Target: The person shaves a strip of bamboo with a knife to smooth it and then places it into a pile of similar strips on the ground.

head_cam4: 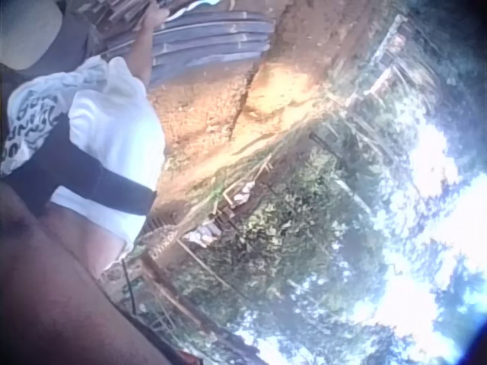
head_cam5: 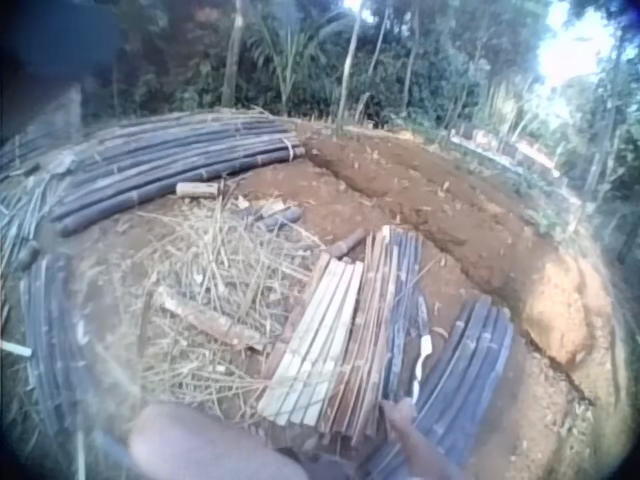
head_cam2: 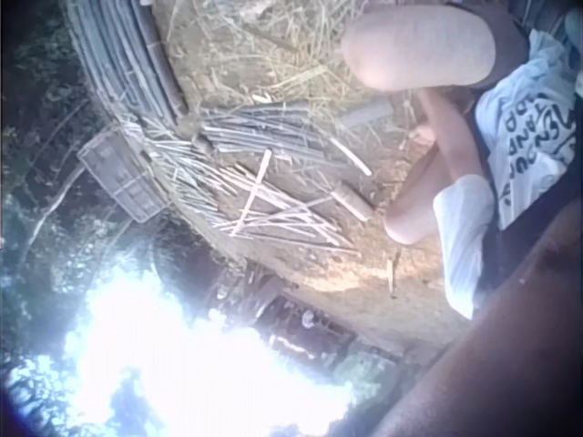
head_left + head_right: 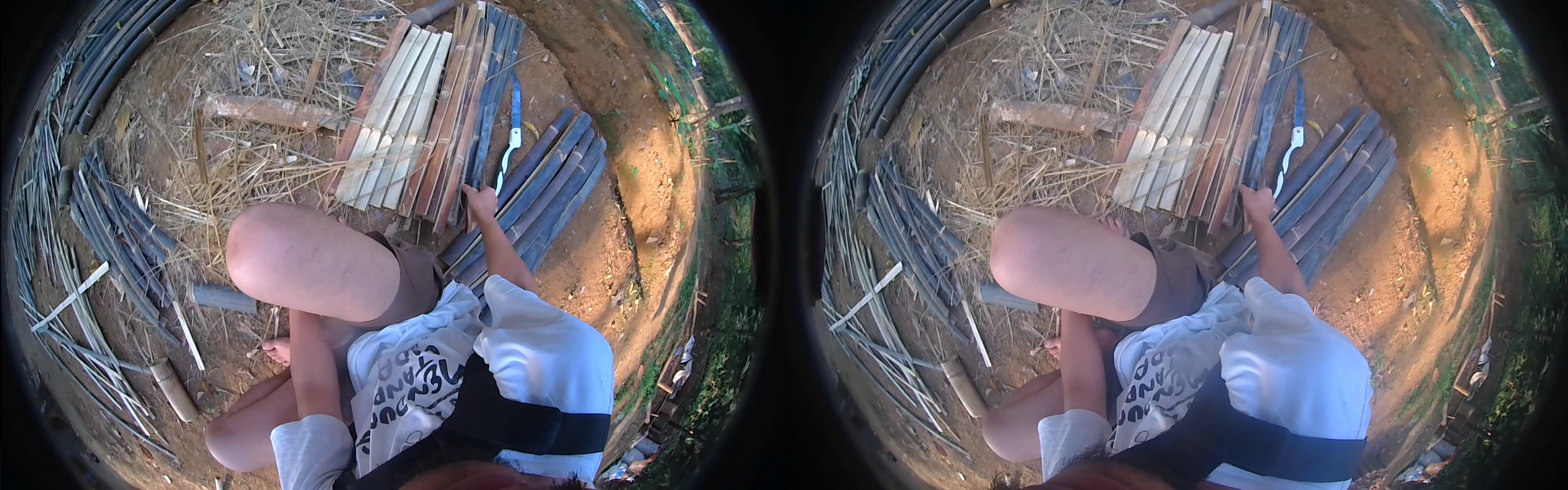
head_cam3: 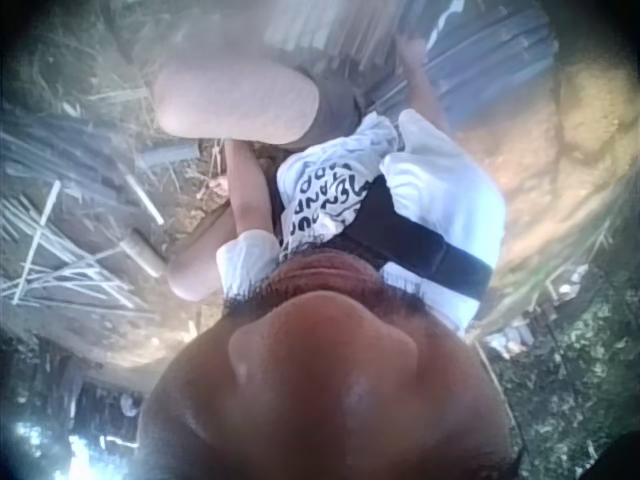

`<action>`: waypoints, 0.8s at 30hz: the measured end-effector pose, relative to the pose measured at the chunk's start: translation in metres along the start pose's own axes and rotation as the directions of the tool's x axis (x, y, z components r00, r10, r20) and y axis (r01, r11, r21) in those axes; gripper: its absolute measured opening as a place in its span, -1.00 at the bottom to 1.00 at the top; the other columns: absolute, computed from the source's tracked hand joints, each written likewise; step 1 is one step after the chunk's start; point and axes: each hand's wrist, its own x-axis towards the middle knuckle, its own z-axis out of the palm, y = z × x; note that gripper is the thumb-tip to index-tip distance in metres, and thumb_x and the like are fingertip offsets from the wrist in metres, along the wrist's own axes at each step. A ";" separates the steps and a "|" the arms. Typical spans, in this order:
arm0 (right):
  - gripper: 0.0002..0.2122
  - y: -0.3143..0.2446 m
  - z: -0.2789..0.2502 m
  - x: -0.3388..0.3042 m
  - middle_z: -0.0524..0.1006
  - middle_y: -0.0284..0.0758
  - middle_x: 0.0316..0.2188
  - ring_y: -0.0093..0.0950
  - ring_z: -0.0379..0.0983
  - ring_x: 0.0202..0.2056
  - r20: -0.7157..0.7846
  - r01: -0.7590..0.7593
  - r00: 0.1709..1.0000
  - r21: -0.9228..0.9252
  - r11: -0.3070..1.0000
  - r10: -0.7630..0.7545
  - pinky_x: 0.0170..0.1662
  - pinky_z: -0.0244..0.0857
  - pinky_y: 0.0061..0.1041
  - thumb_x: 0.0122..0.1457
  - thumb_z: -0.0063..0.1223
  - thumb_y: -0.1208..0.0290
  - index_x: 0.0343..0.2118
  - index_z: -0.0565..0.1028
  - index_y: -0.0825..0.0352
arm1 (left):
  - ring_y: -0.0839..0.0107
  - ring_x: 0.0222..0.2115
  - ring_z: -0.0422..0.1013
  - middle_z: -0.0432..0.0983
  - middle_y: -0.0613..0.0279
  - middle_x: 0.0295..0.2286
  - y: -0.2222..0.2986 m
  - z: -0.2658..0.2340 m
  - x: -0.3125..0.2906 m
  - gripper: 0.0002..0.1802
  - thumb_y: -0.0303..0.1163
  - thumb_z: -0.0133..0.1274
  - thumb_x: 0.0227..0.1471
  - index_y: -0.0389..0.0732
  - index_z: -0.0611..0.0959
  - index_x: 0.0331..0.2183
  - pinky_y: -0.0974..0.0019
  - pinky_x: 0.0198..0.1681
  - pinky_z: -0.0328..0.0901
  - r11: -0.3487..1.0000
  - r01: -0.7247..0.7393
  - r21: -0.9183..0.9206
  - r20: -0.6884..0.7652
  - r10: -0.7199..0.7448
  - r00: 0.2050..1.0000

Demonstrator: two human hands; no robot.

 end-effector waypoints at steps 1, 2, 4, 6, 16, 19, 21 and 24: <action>-0.45 0.005 0.005 0.002 0.62 0.08 -0.29 -0.03 0.58 -0.17 -0.005 -0.007 1.000 0.010 1.000 0.007 -0.04 0.40 -0.20 -0.07 0.32 -0.02 -0.33 0.62 0.53 | 0.09 -0.05 0.41 0.41 -0.12 -0.02 -0.003 0.002 0.000 -0.10 -0.31 0.25 -0.01 -0.31 0.19 0.26 0.04 0.03 0.30 0.999 -0.005 0.046 0.004 0.005 1.000; -0.45 0.013 0.009 0.006 0.62 0.08 -0.31 -0.03 0.59 -0.18 -0.016 -0.014 1.000 0.021 1.000 0.015 -0.05 0.40 -0.20 -0.07 0.31 -0.02 -0.35 0.62 0.54 | 0.09 -0.04 0.41 0.41 -0.12 -0.02 -0.005 0.005 0.000 -0.10 -0.31 0.26 -0.02 -0.31 0.19 0.26 0.04 0.04 0.30 0.996 -0.013 0.092 0.013 0.012 1.000; -0.58 0.007 0.021 0.008 0.60 -0.03 -0.28 -0.06 0.55 -0.16 -0.254 0.216 0.942 -0.046 0.975 -0.221 -0.01 0.36 -0.20 0.02 0.27 0.17 -0.23 0.60 0.49 | 0.08 -0.04 0.40 0.41 -0.12 -0.01 -0.009 0.006 0.000 -0.09 -0.31 0.26 -0.03 -0.30 0.19 0.26 0.03 0.04 0.29 0.982 -0.027 0.185 0.016 0.025 1.000; -0.64 -0.043 0.020 -0.027 0.56 -0.09 -0.28 -0.08 0.51 -0.15 -0.611 0.596 0.546 -0.199 0.778 -0.574 0.01 0.34 -0.20 0.06 0.24 0.28 -0.16 0.57 0.46 | 0.07 -0.03 0.40 0.40 -0.12 -0.01 -0.014 0.001 -0.002 -0.08 -0.31 0.27 -0.04 -0.30 0.19 0.26 0.03 0.05 0.28 0.957 -0.039 0.289 -0.003 0.041 0.999; -0.71 -0.133 0.092 -0.073 0.51 -0.16 -0.25 -0.21 0.50 -0.20 -0.022 0.736 0.659 0.220 0.640 -0.751 -0.08 0.37 -0.26 0.01 0.26 0.38 -0.19 0.55 0.36 | 0.04 0.01 0.37 0.38 -0.12 0.02 -0.030 0.014 0.007 -0.03 -0.32 0.30 -0.09 -0.27 0.18 0.27 0.00 0.09 0.26 0.748 -0.131 0.650 0.098 0.088 0.991; -0.69 -0.155 0.097 -0.077 0.47 -0.18 -0.11 -0.15 0.43 -0.08 -0.118 0.815 0.578 0.142 0.562 -0.808 -0.02 0.35 -0.25 -0.01 0.20 0.46 -0.15 0.52 0.31 | 0.03 0.02 0.36 0.38 -0.12 0.02 -0.033 0.018 0.014 -0.02 -0.32 0.31 -0.11 -0.26 0.18 0.27 0.00 0.10 0.25 0.692 -0.140 0.708 0.103 0.095 0.990; -0.61 -0.165 0.093 -0.068 0.33 -0.18 0.13 -0.14 0.27 0.15 -0.046 0.875 0.482 0.079 0.478 -0.875 0.15 0.23 -0.15 -0.02 0.18 0.46 -0.05 0.51 0.22 | 0.02 0.03 0.35 0.37 -0.12 0.03 -0.034 0.024 0.022 -0.01 -0.32 0.32 -0.12 -0.25 0.18 0.28 -0.01 0.11 0.24 0.658 -0.155 0.737 0.118 0.100 0.988; -0.52 -0.183 0.097 -0.069 0.21 -0.12 0.24 -0.10 0.08 0.28 0.123 0.946 0.314 -0.126 0.299 -0.941 0.29 -0.01 0.06 -0.10 0.24 0.42 -0.02 0.50 0.23 | 0.01 0.04 0.35 0.37 -0.12 0.03 -0.034 0.026 0.032 0.00 -0.33 0.33 -0.13 -0.24 0.18 0.28 -0.02 0.12 0.24 0.618 -0.165 0.769 0.114 0.121 0.986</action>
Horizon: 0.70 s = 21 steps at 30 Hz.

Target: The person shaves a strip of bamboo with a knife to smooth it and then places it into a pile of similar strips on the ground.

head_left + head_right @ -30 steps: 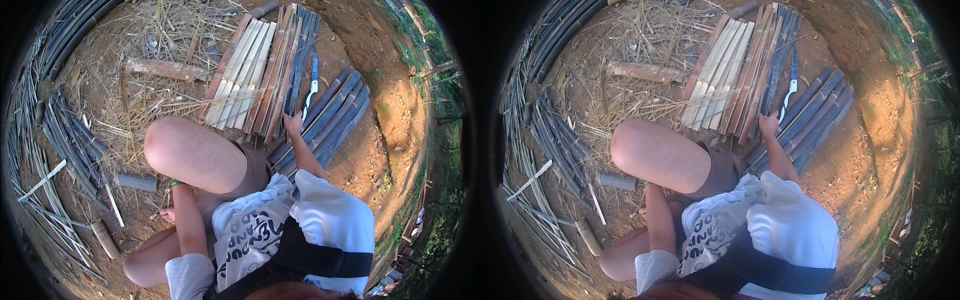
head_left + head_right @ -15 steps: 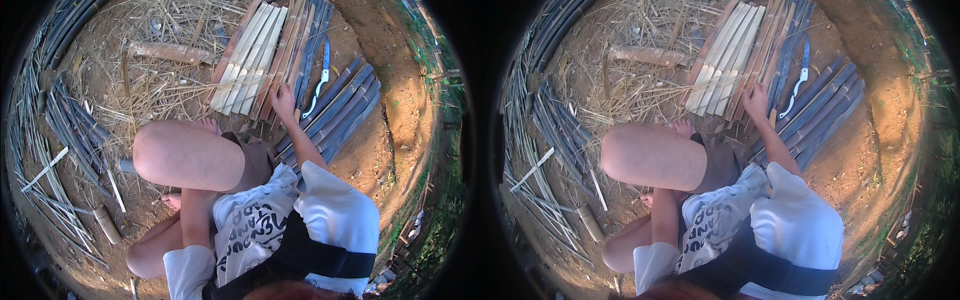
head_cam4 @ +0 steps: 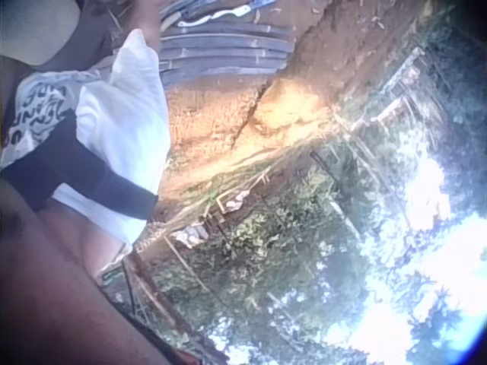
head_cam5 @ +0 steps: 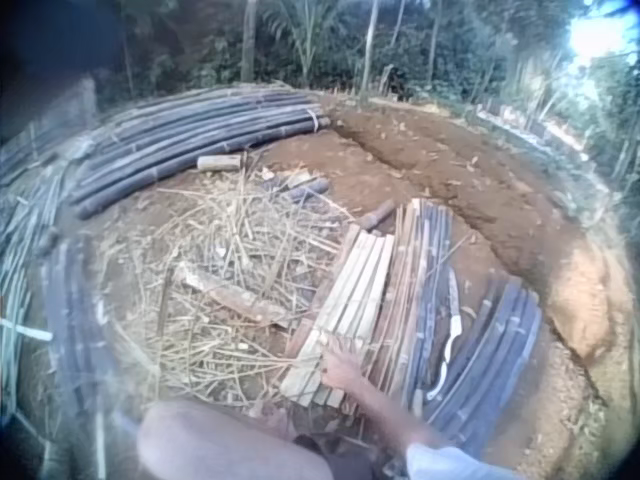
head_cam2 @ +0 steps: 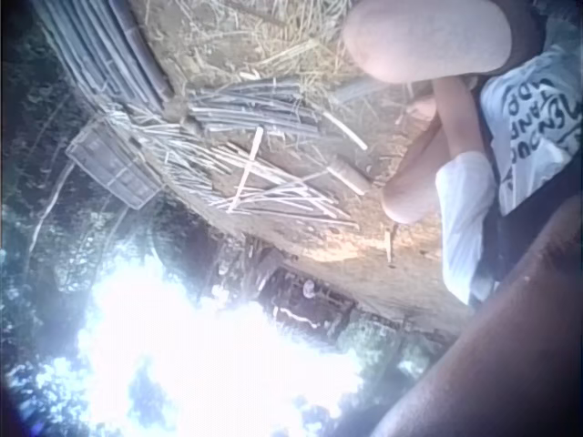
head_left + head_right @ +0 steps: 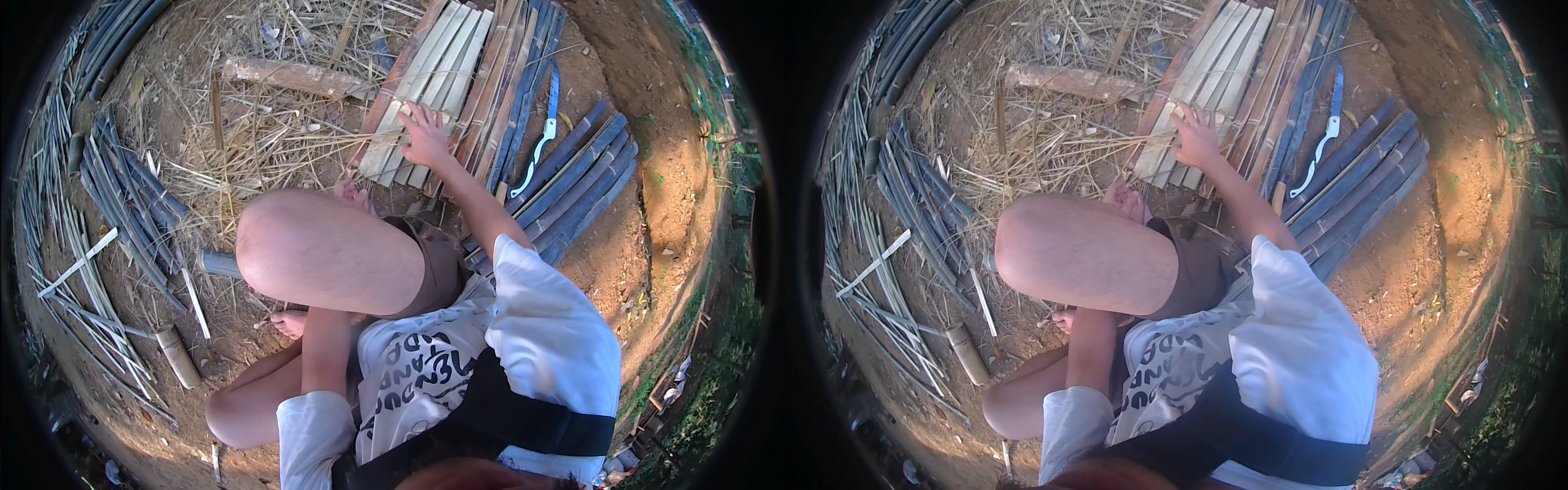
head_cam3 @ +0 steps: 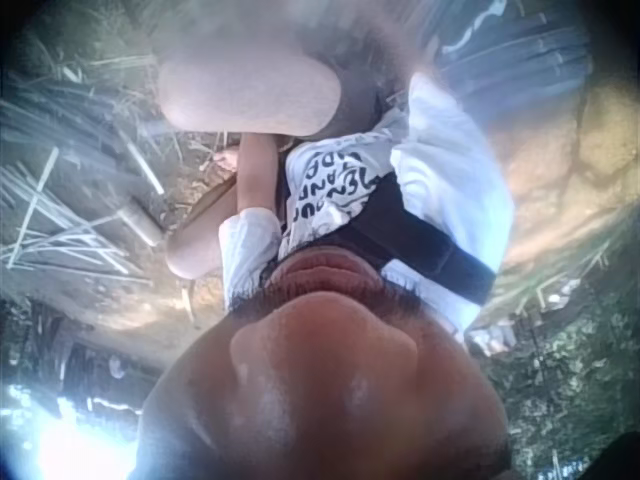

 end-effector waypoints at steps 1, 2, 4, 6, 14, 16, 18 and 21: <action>-0.53 0.002 0.001 0.003 0.02 -0.18 0.36 -0.15 -0.10 0.37 0.129 -0.019 0.991 0.003 1.000 0.019 0.33 -0.16 0.16 -0.01 0.22 0.36 0.04 0.50 0.20 | 0.00 0.05 0.34 0.37 -0.12 0.04 0.001 0.001 0.007 0.01 -0.33 0.33 -0.14 -0.24 0.18 0.28 -0.02 0.12 0.23 1.000 -0.009 0.012 -0.001 0.009 1.000; -0.56 0.003 0.001 0.000 0.02 -0.17 0.36 -0.15 -0.09 0.37 0.128 0.013 0.992 -0.048 0.999 -0.007 0.33 -0.15 0.15 0.00 0.22 0.35 0.01 0.52 0.22 | 0.00 0.05 0.34 0.36 -0.12 0.04 0.001 0.002 0.013 0.01 -0.33 0.33 -0.14 -0.24 0.18 0.28 -0.02 0.13 0.23 1.000 -0.018 0.021 -0.002 0.018 1.000; -0.61 0.005 0.000 -0.014 0.01 -0.16 0.37 -0.15 -0.09 0.37 0.132 0.075 0.990 -0.150 0.986 -0.056 0.33 -0.14 0.12 0.01 0.23 0.34 -0.04 0.54 0.24 | -0.01 0.06 0.33 0.36 -0.12 0.04 0.002 0.005 0.020 0.02 -0.33 0.34 -0.15 -0.23 0.18 0.28 -0.03 0.13 0.23 0.999 -0.037 0.038 0.002 0.037 0.999; -0.78 0.007 -0.002 -0.014 0.31 -0.16 0.15 -0.19 0.18 0.22 0.090 0.136 0.988 -0.133 0.982 -0.125 0.31 -0.10 0.16 0.02 0.16 0.40 -0.25 0.60 0.29 | -0.01 0.07 0.33 0.36 -0.12 0.05 0.001 0.002 0.029 0.03 -0.33 0.35 -0.17 -0.23 0.18 0.28 -0.03 0.14 0.22 0.996 -0.059 0.059 -0.023 0.061 0.998; -0.81 -0.041 -0.073 0.015 0.55 -0.25 -0.40 -0.26 0.51 -0.19 0.169 0.360 0.913 0.095 0.928 -0.372 0.23 0.16 -0.23 -0.06 0.08 0.56 -0.34 0.60 0.29 | -0.06 0.24 0.09 0.17 -0.07 0.21 -0.032 -0.025 0.091 0.20 -0.29 0.42 -0.31 -0.29 0.12 0.29 -0.22 0.27 -0.05 0.892 -0.395 0.218 -0.346 0.449 0.824; -0.80 -0.059 -0.110 0.028 0.56 -0.25 -0.38 -0.28 0.52 -0.19 0.167 0.444 0.875 0.094 0.891 -0.454 0.22 0.18 -0.23 -0.08 0.10 0.57 -0.33 0.59 0.29 | -0.03 0.25 0.07 0.14 -0.07 0.22 -0.027 -0.040 0.103 0.20 -0.30 0.42 -0.30 -0.31 0.10 0.29 -0.26 0.28 -0.13 0.852 -0.457 0.254 -0.293 0.518 0.803; -0.83 -0.068 -0.139 0.036 0.56 -0.27 -0.35 -0.32 0.52 -0.20 0.189 0.536 0.825 0.040 0.843 -0.533 0.24 0.18 -0.16 -0.02 0.12 0.54 -0.31 0.59 0.30 | 0.03 0.05 0.35 0.39 -0.17 0.01 -0.006 -0.063 0.110 0.04 -0.36 0.29 -0.12 -0.26 0.09 0.30 -0.16 0.05 0.25 0.857 -0.467 0.215 -0.177 0.505 0.845; -0.79 -0.095 -0.162 0.053 0.56 -0.27 -0.23 -0.34 0.52 -0.09 -0.077 0.633 0.770 -0.024 0.774 -0.633 0.26 0.18 -0.10 -0.02 0.20 0.53 -0.26 0.58 0.30 | 0.13 -0.47 0.55 0.56 -0.13 -0.41 -0.020 -0.086 0.126 -0.21 -0.66 0.05 0.03 -0.29 0.14 0.26 0.18 -0.53 0.46 0.932 -0.335 0.137 -0.098 0.350 0.932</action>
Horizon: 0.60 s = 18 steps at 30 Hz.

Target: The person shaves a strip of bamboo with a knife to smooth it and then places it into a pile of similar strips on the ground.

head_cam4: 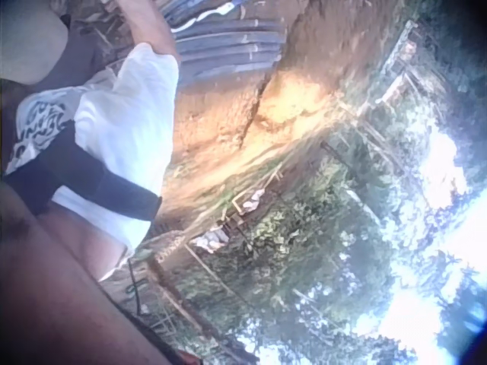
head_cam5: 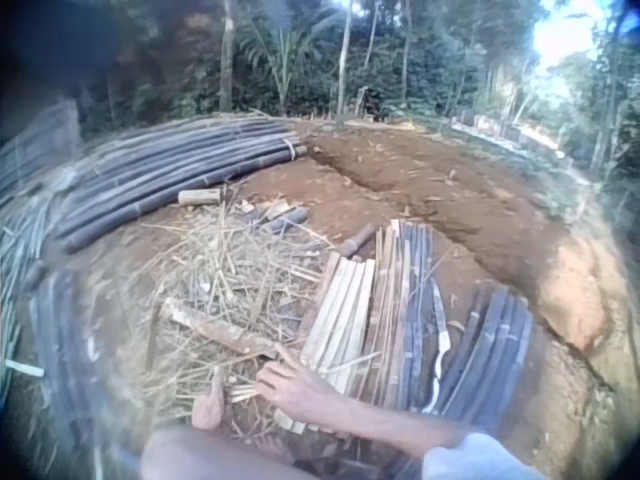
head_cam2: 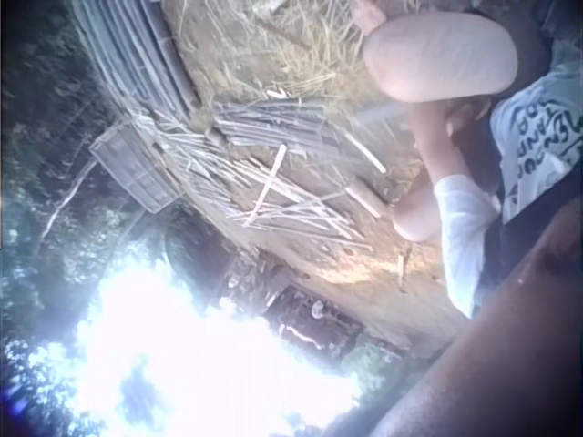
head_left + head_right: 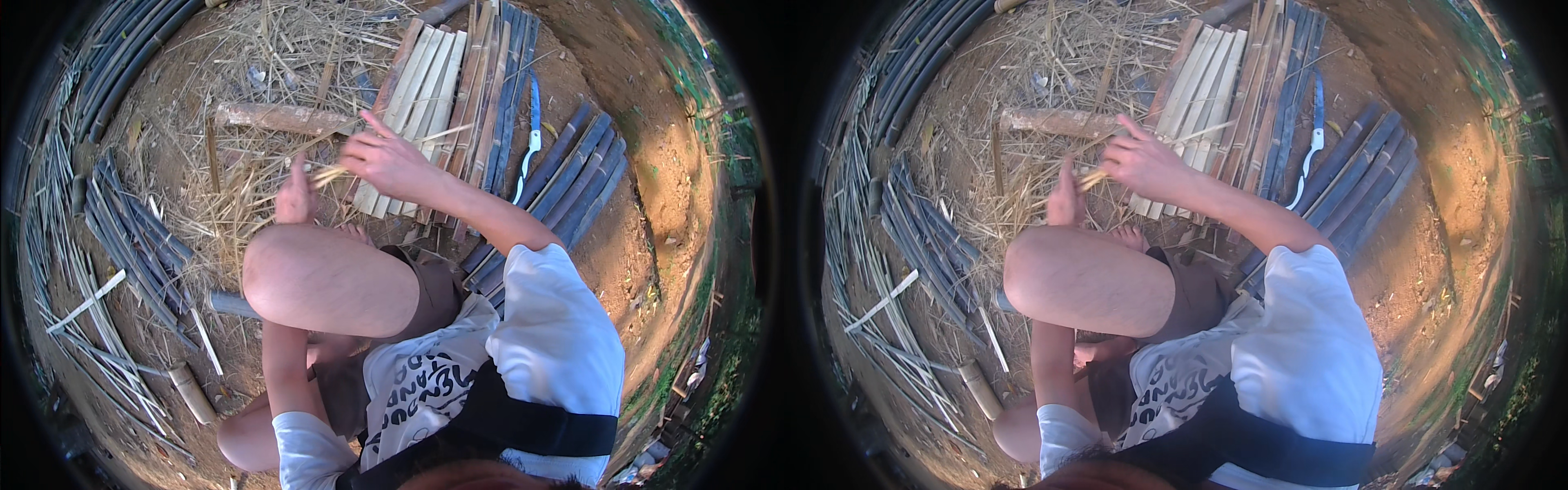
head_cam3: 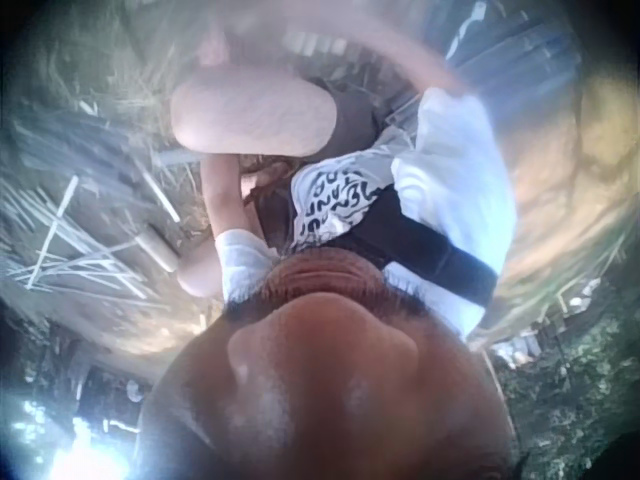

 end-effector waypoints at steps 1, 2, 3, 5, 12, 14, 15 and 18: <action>-0.77 -0.008 -0.012 0.007 0.55 -0.26 -0.19 -0.33 0.50 -0.05 -0.129 0.013 0.992 0.075 0.997 -0.003 0.26 0.18 -0.08 -0.02 0.22 0.51 -0.23 0.58 0.29 | 0.15 -0.46 0.56 0.56 -0.16 -0.37 0.005 -0.011 0.007 -0.28 -0.68 0.00 0.06 -0.30 0.16 0.24 0.18 -0.50 0.47 0.995 0.103 -0.009 -0.032 -0.103 0.994; -0.74 -0.022 -0.027 0.013 0.54 -0.25 -0.15 -0.33 0.49 -0.02 -0.257 0.036 0.966 0.144 0.989 0.002 0.27 0.17 -0.07 -0.02 0.25 0.50 -0.20 0.57 0.28 | 0.16 -0.44 0.56 0.57 -0.19 -0.33 0.013 -0.028 0.016 -0.34 -0.69 -0.05 0.10 -0.32 0.19 0.22 0.18 -0.46 0.48 0.979 0.204 -0.022 -0.063 -0.205 0.977; -0.72 -0.035 -0.035 0.017 0.52 -0.24 -0.10 -0.33 0.47 0.02 -0.384 0.081 0.923 0.212 0.974 0.007 0.27 0.17 -0.06 -0.01 0.27 0.48 -0.18 0.57 0.27 | 0.16 -0.41 0.56 0.56 -0.21 -0.27 0.001 -0.042 0.024 -0.39 -0.67 -0.10 0.13 -0.35 0.18 0.21 0.20 -0.44 0.49 0.970 0.243 -0.025 -0.197 -0.243 0.950; -0.70 -0.044 -0.032 0.003 0.46 -0.18 -0.01 -0.27 0.45 0.04 -0.451 0.077 0.889 0.323 0.943 0.082 0.19 0.27 -0.10 0.03 0.24 0.44 -0.13 0.56 0.27 | 0.12 -0.28 0.56 0.50 -0.26 -0.08 -0.008 -0.085 0.045 -0.49 -0.57 -0.17 0.25 -0.43 0.14 0.18 0.28 -0.34 0.51 0.933 0.328 -0.147 -0.330 -0.358 0.873; -0.63 -0.015 0.056 -0.103 0.40 -0.04 0.07 -0.07 0.36 0.10 0.048 -0.758 0.607 0.334 0.560 0.793 0.16 0.27 -0.19 0.18 0.12 0.25 0.00 0.48 0.34 | -0.10 0.06 0.33 0.24 -0.52 0.04 -0.180 -0.254 0.038 0.37 0.25 0.29 -0.13 -0.81 -0.01 0.12 0.06 0.19 0.23 0.680 0.729 -0.082 -0.722 -0.544 0.426; -0.60 0.010 0.074 -0.160 0.39 0.03 0.05 -0.04 0.35 0.10 -0.083 -0.898 0.384 0.199 0.392 0.920 0.15 0.26 -0.14 0.17 0.12 0.23 0.00 0.47 0.37 | 0.11 -0.24 0.45 0.46 -0.23 -0.23 -0.217 -0.278 0.010 0.18 0.34 0.31 -0.23 -0.68 0.35 -0.08 0.15 -0.13 0.38 0.573 0.725 -0.381 -0.556 -0.769 0.315; -0.59 0.019 0.081 -0.186 0.39 0.07 0.05 -0.02 0.35 0.09 -0.188 -0.944 0.274 0.136 0.301 0.943 0.14 0.26 -0.13 0.17 0.11 0.22 0.00 0.47 0.39 | 0.25 -0.45 0.50 0.56 -0.04 -0.43 -0.243 -0.296 -0.010 0.09 0.39 0.32 -0.28 -0.59 0.53 -0.21 0.21 -0.37 0.45 0.439 0.723 -0.533 -0.388 -0.886 0.253; -0.57 0.038 0.093 -0.231 0.41 0.12 0.02 0.03 0.39 0.04 -0.025 -0.997 -0.024 0.068 -0.022 0.999 0.09 0.30 -0.13 0.14 0.10 0.16 -0.05 0.51 0.41 | 0.40 -0.51 0.35 0.46 0.04 -0.37 -0.317 -0.340 -0.077 -0.09 0.18 0.21 0.02 -0.55 0.43 -0.02 0.37 -0.51 0.28 0.286 0.229 -0.930 -0.226 -0.939 0.258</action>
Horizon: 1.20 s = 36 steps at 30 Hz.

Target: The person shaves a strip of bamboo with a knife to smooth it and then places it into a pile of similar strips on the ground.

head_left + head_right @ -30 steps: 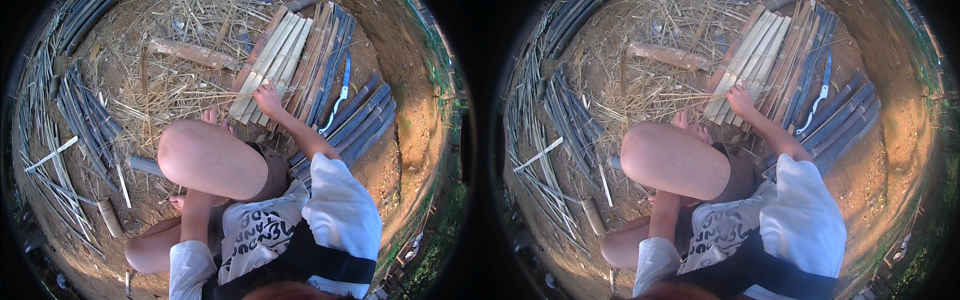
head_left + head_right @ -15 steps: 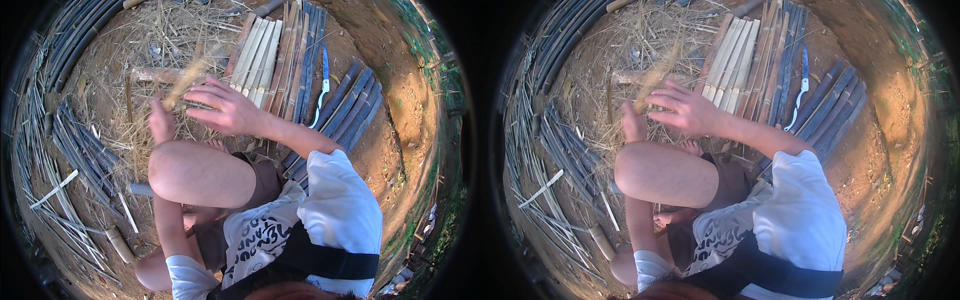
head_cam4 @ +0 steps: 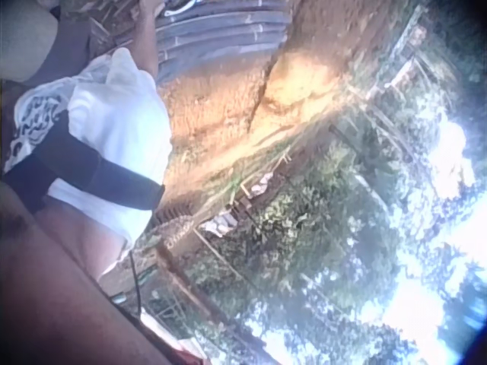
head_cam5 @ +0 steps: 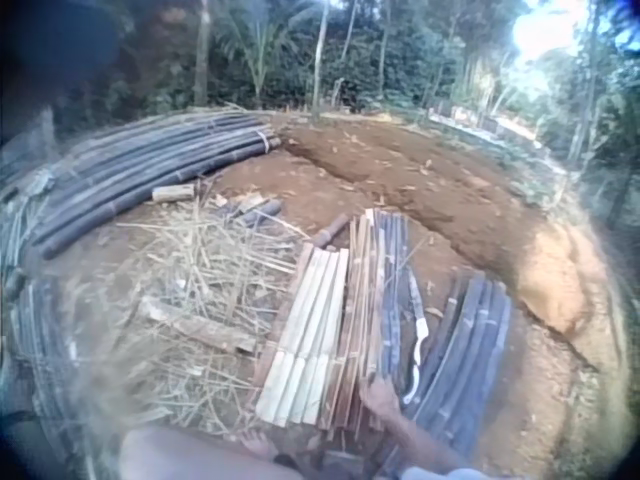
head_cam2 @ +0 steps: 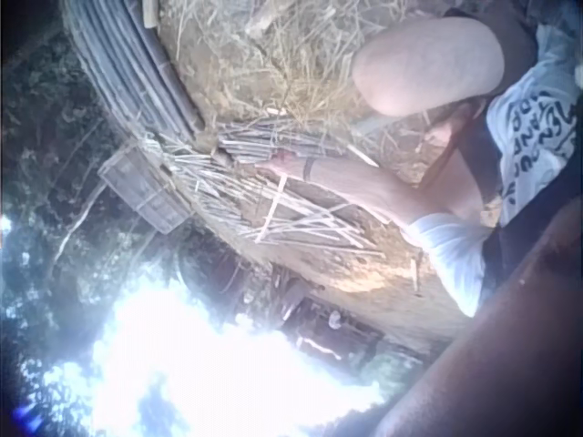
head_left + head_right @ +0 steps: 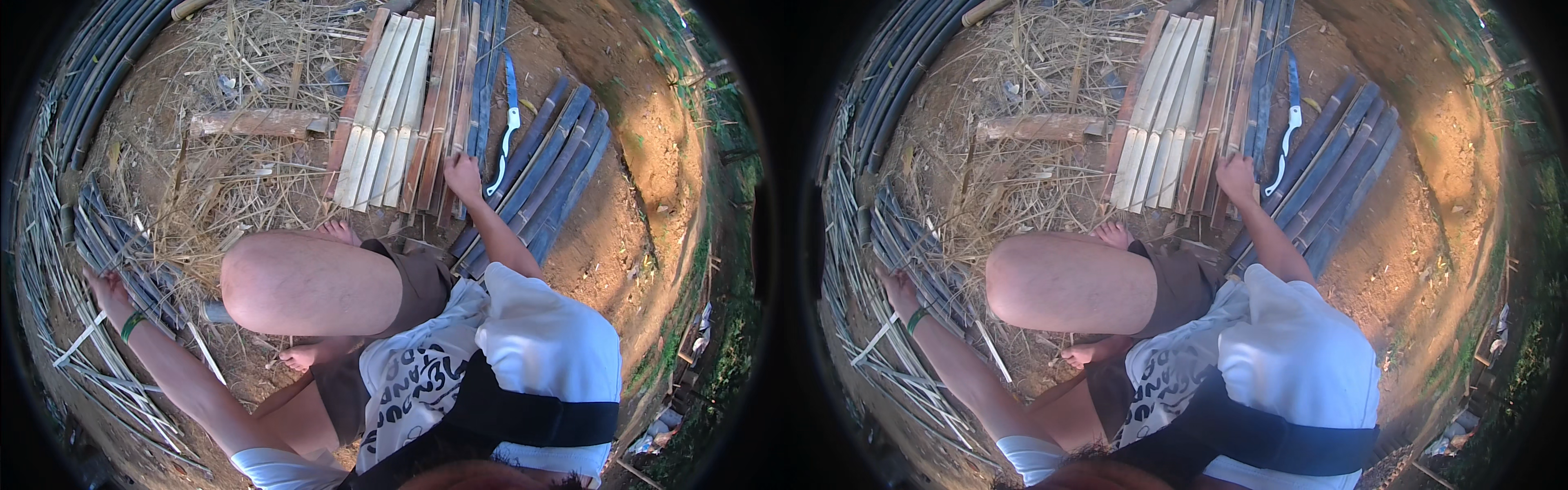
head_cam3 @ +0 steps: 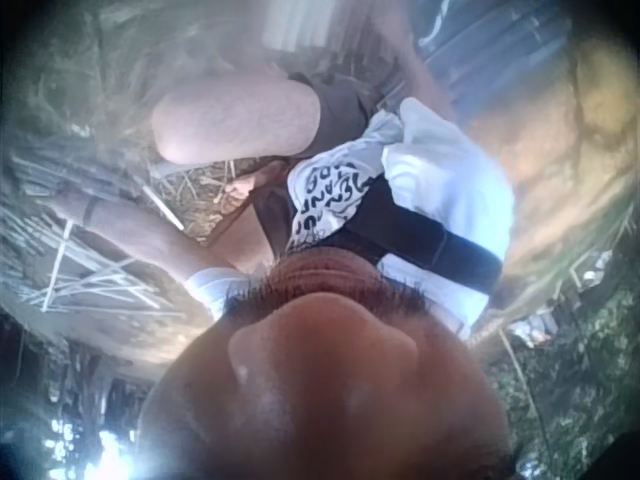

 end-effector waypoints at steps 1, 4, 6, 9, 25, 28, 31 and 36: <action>-0.57 0.002 0.013 0.008 0.44 0.12 -0.01 0.03 0.41 0.01 0.057 0.006 0.998 0.071 0.997 -0.010 0.08 0.31 -0.14 0.13 0.10 0.15 -0.07 0.52 0.41 | 0.29 -0.32 0.46 0.47 -0.09 -0.19 0.028 -0.054 0.037 -0.08 0.09 0.21 0.07 -0.57 0.34 0.08 0.32 -0.34 0.39 0.993 -0.068 -0.100 0.065 0.075 0.995; -0.59 0.062 -0.003 0.008 0.53 0.11 -0.15 0.04 0.48 -0.08 0.077 -0.095 0.993 0.038 0.995 0.092 0.01 0.36 -0.17 0.09 0.11 0.15 -0.11 0.55 0.38 | 0.02 0.31 0.02 0.02 -0.29 0.26 -0.023 0.032 -0.053 -0.03 -0.04 0.21 0.10 -0.56 0.18 0.22 0.13 0.29 0.13 0.989 -0.092 -0.119 -0.010 0.091 0.996; -0.61 0.051 0.007 0.019 0.58 0.07 -0.26 0.02 0.52 -0.15 0.107 -0.091 0.991 0.041 0.995 0.087 -0.04 0.39 -0.19 0.07 0.12 0.17 -0.14 0.56 0.38 | 0.02 0.30 0.02 -0.04 -0.29 0.28 -0.009 0.023 -0.075 -0.02 -0.09 0.22 0.10 -0.56 0.13 0.23 0.10 0.29 0.14 0.989 -0.089 -0.114 -0.074 0.081 0.994; -0.65 0.043 0.016 0.030 0.63 -0.03 -0.37 -0.09 0.58 -0.25 0.031 -0.148 0.989 0.077 0.986 0.146 -0.10 0.42 -0.22 0.07 0.14 0.21 -0.20 0.56 0.42 | -0.02 0.21 0.14 0.10 -0.32 0.14 -0.010 0.066 -0.151 0.04 -0.13 0.26 0.07 -0.58 0.01 0.22 0.07 0.20 0.26 0.984 -0.154 0.085 -0.247 0.171 0.954; -0.54 -0.047 0.076 -0.015 0.58 -0.03 -0.48 -0.19 0.54 -0.38 -0.241 -0.038 0.952 0.521 0.853 0.189 -0.23 0.36 -0.24 0.13 0.21 0.05 -0.38 0.56 0.51 | 0.13 -0.11 0.41 0.41 -0.07 -0.15 -0.072 0.117 -0.246 0.24 -0.01 0.39 -0.10 -0.46 -0.02 0.27 0.13 -0.01 0.35 0.593 -0.617 0.517 0.070 0.689 0.721; -0.56 -0.061 0.068 -0.006 0.58 0.04 -0.44 -0.09 0.55 -0.33 -0.188 -0.018 0.974 0.493 0.870 0.126 -0.20 0.36 -0.20 0.09 0.24 0.09 -0.36 0.56 0.52 | 0.15 -0.11 0.41 0.42 -0.07 -0.15 -0.076 0.114 -0.252 0.21 -0.04 0.39 -0.09 -0.43 -0.02 0.27 0.13 -0.03 0.35 0.589 -0.608 0.532 0.095 0.672 0.734; -0.57 -0.072 0.062 0.008 0.58 0.06 -0.42 -0.04 0.55 -0.31 -0.114 -0.014 0.990 0.527 0.850 0.087 -0.18 0.37 -0.18 0.05 0.25 0.11 -0.35 0.56 0.51 | 0.19 -0.12 0.40 0.42 -0.04 -0.15 -0.086 0.109 -0.249 0.20 -0.06 0.39 -0.08 -0.42 -0.02 0.27 0.15 -0.05 0.35 0.606 -0.616 0.503 0.116 0.659 0.743; -0.59 -0.073 0.082 0.048 0.59 0.08 -0.37 -0.01 0.56 -0.25 -0.148 -0.082 0.976 0.433 0.898 0.160 -0.11 0.37 -0.14 0.01 0.24 0.13 -0.33 0.56 0.48 | 0.23 -0.16 0.39 0.42 -0.02 -0.16 -0.101 0.104 -0.247 0.23 -0.07 0.40 -0.09 -0.43 -0.04 0.28 0.19 -0.07 0.35 0.682 -0.622 0.386 0.155 0.617 0.772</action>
